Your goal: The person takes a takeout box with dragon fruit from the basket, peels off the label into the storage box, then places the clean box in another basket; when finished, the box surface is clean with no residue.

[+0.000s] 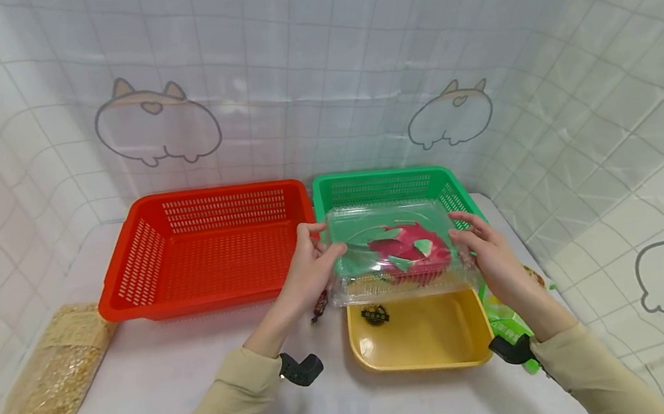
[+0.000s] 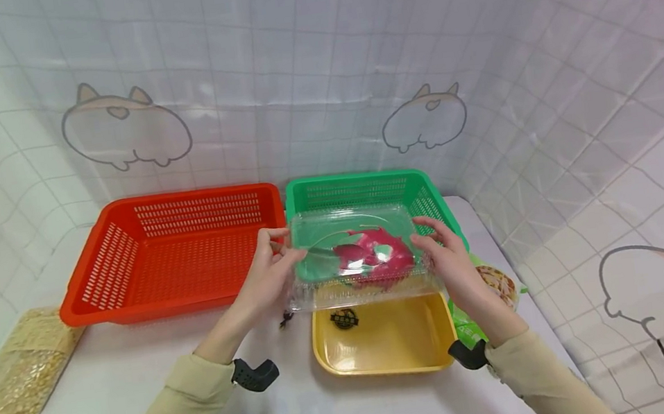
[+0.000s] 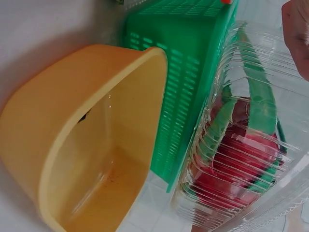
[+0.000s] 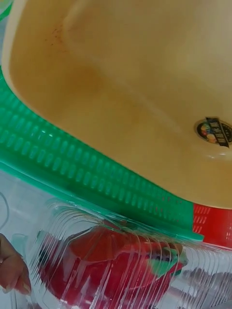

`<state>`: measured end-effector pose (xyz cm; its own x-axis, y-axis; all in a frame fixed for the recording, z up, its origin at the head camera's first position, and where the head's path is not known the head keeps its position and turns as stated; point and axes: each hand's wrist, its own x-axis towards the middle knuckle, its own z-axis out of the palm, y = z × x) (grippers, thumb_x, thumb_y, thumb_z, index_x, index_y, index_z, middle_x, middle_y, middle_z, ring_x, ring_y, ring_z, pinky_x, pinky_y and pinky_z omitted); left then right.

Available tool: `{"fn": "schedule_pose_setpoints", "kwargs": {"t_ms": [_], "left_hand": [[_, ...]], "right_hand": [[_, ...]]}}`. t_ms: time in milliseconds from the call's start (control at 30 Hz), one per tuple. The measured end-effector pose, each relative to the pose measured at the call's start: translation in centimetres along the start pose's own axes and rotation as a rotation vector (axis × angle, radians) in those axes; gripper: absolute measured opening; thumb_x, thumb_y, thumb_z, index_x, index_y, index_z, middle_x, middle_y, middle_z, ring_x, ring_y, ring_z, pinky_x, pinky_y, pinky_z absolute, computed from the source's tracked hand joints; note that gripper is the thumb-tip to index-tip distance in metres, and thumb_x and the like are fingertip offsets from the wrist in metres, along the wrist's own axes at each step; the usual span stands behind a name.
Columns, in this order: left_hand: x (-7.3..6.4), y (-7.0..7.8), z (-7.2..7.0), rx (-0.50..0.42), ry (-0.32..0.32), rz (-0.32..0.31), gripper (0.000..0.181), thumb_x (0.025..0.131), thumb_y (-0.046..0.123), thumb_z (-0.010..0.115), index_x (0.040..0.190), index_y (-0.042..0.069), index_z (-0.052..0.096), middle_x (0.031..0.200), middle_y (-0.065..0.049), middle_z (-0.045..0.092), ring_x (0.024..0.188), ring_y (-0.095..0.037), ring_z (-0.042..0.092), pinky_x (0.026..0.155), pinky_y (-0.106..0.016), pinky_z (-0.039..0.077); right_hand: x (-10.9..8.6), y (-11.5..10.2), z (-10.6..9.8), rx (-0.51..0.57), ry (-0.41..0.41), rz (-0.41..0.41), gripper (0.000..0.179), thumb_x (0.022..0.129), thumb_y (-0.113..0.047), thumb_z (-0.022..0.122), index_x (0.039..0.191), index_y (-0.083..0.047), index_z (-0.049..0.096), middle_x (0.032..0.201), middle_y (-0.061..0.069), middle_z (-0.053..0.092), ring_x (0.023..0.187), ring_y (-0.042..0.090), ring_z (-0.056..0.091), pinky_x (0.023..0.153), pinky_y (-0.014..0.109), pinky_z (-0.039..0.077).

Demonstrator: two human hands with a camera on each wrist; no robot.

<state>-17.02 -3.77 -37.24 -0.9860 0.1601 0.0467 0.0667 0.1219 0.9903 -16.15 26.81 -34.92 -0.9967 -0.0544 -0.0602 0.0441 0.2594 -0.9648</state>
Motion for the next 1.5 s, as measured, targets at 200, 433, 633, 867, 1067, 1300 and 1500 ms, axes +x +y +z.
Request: {"fn": "schedule_pose_setpoints", "kwargs": {"t_ms": [200,433,633,867,1067,1300,1500], "left_hand": [[0.9,0.0,0.3,-0.039,0.008,-0.016,0.051,0.097,0.022,0.059,0.139,0.012,0.033,0.088,-0.007,0.043,0.054,-0.016,0.037,0.050,-0.025,0.034],[2.4,0.0,1.2,-0.085,0.042,-0.044,0.050,0.096,0.022,0.060,0.138,0.013,0.033,0.083,-0.006,0.042,0.049,-0.016,0.033,0.051,-0.027,0.034],[3.7,-0.1,1.9,-0.065,0.088,-0.073,0.047,0.097,0.026,0.059,0.137,0.014,0.036,0.084,-0.006,0.040,0.051,-0.016,0.034,0.056,-0.030,0.037],[4.6,0.0,2.2,-0.055,0.122,-0.089,0.044,0.098,0.026,0.058,0.134,0.011,0.038,0.094,-0.007,0.042,0.052,-0.016,0.036,0.058,-0.030,0.039],[5.6,0.0,2.2,-0.021,0.121,-0.092,0.045,0.099,0.025,0.056,0.137,0.009,0.037,0.080,-0.005,0.044,0.047,-0.016,0.038,0.060,-0.030,0.042],[6.8,0.3,2.0,0.013,0.083,-0.118,0.048,0.101,0.026,0.054,0.140,0.006,0.035,0.077,-0.005,0.046,0.046,-0.016,0.034,0.061,-0.031,0.040],[8.1,1.0,1.7,0.062,0.002,-0.173,0.048,0.102,0.026,0.053,0.140,0.006,0.033,0.125,-0.013,0.044,0.048,-0.020,0.038,0.068,-0.033,0.045]], "right_hand": [[0.9,-0.3,-0.4,-0.038,-0.004,0.009,0.054,0.104,-0.037,0.051,0.149,-0.010,0.038,0.077,-0.004,0.045,0.061,0.013,0.041,0.064,0.027,0.040],[2.3,-0.6,-1.1,-0.088,0.015,0.006,0.054,0.105,-0.038,0.050,0.148,-0.008,0.037,0.091,0.002,0.046,0.062,0.015,0.039,0.065,0.029,0.040],[3.5,-0.9,-1.4,-0.078,0.011,0.032,0.052,0.106,-0.036,0.048,0.147,-0.007,0.037,0.095,0.004,0.046,0.059,0.016,0.033,0.065,0.029,0.038],[4.9,-1.4,-1.5,-0.060,0.026,0.071,0.052,0.106,-0.033,0.047,0.147,-0.004,0.035,0.106,0.005,0.050,0.054,0.013,0.029,0.060,0.028,0.034],[6.1,-1.8,-1.7,-0.070,0.031,0.092,0.054,0.105,-0.033,0.048,0.147,-0.001,0.035,0.111,0.006,0.050,0.057,0.012,0.031,0.061,0.028,0.034],[7.3,-1.9,-2.1,-0.098,0.021,0.113,0.047,0.105,-0.031,0.050,0.139,0.000,0.040,0.109,0.007,0.051,0.057,0.011,0.037,0.060,0.025,0.037],[8.2,-2.5,-3.0,-0.180,-0.006,0.121,0.033,0.105,-0.030,0.050,0.125,-0.004,0.047,0.109,0.008,0.051,0.061,0.010,0.046,0.063,0.024,0.044]]}}
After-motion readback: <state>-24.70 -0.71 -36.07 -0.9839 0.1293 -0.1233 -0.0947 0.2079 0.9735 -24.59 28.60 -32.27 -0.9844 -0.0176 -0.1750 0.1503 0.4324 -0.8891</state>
